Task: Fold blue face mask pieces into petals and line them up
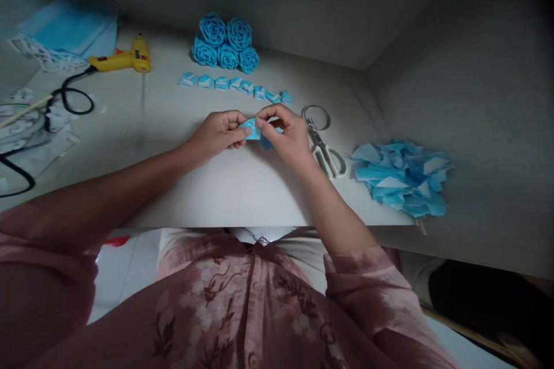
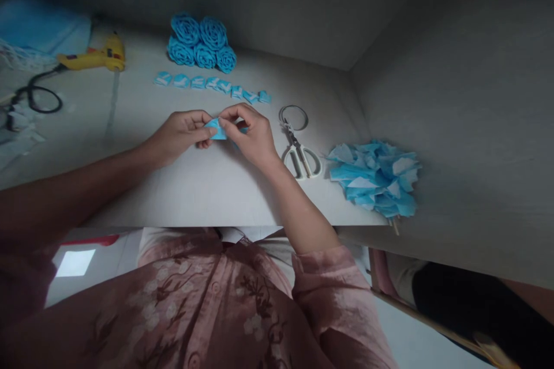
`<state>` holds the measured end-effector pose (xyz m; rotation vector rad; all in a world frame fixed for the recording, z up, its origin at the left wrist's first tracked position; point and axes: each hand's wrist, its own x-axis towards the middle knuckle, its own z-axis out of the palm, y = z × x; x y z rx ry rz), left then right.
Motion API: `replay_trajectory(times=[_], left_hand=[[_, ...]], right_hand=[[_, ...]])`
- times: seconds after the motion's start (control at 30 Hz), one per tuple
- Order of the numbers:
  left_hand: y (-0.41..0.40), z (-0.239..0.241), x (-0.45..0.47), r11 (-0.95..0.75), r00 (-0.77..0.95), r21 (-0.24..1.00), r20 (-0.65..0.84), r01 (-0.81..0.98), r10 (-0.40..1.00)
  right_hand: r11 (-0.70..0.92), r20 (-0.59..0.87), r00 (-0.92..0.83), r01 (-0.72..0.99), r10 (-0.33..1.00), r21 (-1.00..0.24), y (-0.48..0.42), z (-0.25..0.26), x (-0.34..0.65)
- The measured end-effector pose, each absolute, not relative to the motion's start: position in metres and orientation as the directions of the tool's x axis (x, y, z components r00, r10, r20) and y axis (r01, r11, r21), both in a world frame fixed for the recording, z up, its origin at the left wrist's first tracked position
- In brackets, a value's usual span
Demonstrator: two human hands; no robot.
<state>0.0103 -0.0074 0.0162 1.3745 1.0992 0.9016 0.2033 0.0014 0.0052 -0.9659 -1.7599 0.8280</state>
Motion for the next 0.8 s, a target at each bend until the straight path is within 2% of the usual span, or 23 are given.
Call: replay_trajectory(times=[0.23, 0.37, 0.5, 0.63, 0.8], left_hand=[[-0.0046, 0.0143, 0.0085, 0.058, 0.253, 0.994, -0.079, 0.092, 0.964], [-0.0049, 0.0136, 0.0081, 0.048, 0.266, 0.995, -0.068, 0.083, 0.962], [-0.0062, 0.0121, 0.0090, 0.050, 0.282, 0.993, -0.077, 0.103, 0.956], [-0.0069, 0.0139, 0.0093, 0.055, 0.307, 0.992, -0.088, 0.116, 0.948], [-0.0061, 0.0150, 0.0086, 0.111, 0.317, 0.992, -0.125, 0.063, 0.940]], right_hand=[[0.373, 0.344, -0.221, 0.107, 0.913, -0.922, 0.0046, 0.0061, 0.2085], [0.352, 0.300, -0.291, 0.146, 0.909, -0.925, 0.0056, 0.0043, 0.2076], [0.380, 0.315, -0.279, 0.220, 0.907, -0.899, 0.0046, -0.0007, 0.2035], [0.506, 0.438, -0.266, 0.306, 0.859, -0.806, 0.0019, -0.0022, 0.2019], [0.718, 0.619, -0.374, 0.450, 0.691, -0.531, 0.0012, 0.0001, 0.2072]])
